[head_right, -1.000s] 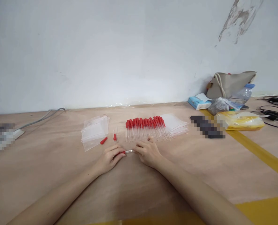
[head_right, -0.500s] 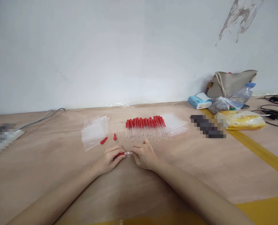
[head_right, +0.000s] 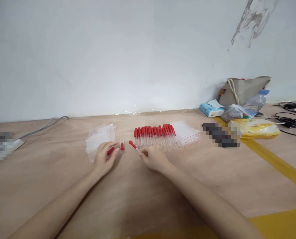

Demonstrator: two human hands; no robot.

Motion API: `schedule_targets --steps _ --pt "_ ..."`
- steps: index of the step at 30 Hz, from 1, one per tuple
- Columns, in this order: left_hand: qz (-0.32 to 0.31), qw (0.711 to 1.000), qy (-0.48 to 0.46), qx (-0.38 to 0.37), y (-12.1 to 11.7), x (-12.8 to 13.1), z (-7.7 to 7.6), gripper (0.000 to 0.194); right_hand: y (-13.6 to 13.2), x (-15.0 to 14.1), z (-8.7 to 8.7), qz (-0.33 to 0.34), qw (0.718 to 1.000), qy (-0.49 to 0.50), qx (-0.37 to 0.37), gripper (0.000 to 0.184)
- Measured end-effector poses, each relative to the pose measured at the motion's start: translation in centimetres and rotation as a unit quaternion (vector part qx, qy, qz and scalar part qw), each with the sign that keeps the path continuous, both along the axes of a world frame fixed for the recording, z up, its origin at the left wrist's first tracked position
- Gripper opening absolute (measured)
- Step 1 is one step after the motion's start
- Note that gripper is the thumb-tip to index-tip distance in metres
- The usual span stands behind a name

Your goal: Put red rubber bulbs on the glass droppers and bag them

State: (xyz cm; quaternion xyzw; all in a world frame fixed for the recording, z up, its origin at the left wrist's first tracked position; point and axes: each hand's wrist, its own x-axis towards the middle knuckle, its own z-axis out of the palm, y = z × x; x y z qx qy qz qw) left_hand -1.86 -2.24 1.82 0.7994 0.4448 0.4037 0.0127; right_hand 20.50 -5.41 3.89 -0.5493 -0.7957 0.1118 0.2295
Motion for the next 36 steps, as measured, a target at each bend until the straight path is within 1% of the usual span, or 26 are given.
schedule_targets --steps 2,4,6,8,11,17,22,26,29,33,36 --pt "0.066 0.998 0.009 0.004 0.6 -0.6 -0.3 0.019 1.3 -0.9 -0.1 -0.058 0.996 0.059 -0.046 0.026" --pt "0.090 0.996 0.028 -0.009 1.0 -1.0 -0.7 0.018 2.7 -2.2 -0.4 -0.110 0.990 0.079 -0.039 0.027" --pt "0.092 0.995 0.034 -0.028 1.2 -1.1 -1.0 0.020 4.0 -3.6 -0.8 -0.143 0.988 0.060 -0.009 0.026" --pt "0.090 0.994 0.033 -0.043 1.3 -1.2 -1.2 0.021 5.1 -5.0 -1.2 -0.162 0.986 0.024 0.015 0.026" --pt "0.083 0.994 0.025 -0.064 1.5 -1.3 -1.5 0.021 6.1 -6.2 -1.7 -0.179 0.983 -0.027 0.029 0.025" --pt "0.063 0.995 0.008 -0.079 2.3 -0.9 -1.8 0.019 6.4 -6.7 -2.1 -0.187 0.978 -0.080 0.036 0.027" --pt "0.042 0.996 -0.013 -0.084 3.1 -0.2 -2.0 0.017 6.0 -7.3 -1.8 -0.171 0.983 -0.056 0.046 0.032" --pt "0.045 0.995 0.011 -0.085 3.3 -0.3 -2.2 0.017 5.7 -8.3 -1.8 -0.148 0.986 -0.063 0.038 0.040" --pt "0.045 0.995 0.022 -0.081 3.2 -0.3 -2.2 0.016 5.6 -8.7 -1.8 -0.146 0.986 -0.077 0.037 0.037" --pt "0.049 0.995 0.009 -0.082 3.0 -0.3 -2.0 0.017 5.3 -8.0 -1.5 -0.152 0.986 -0.059 0.024 0.032" --pt "0.061 0.995 0.007 -0.082 2.9 -0.3 -1.9 0.017 4.7 -6.5 -0.9 -0.146 0.989 -0.030 0.017 0.029"
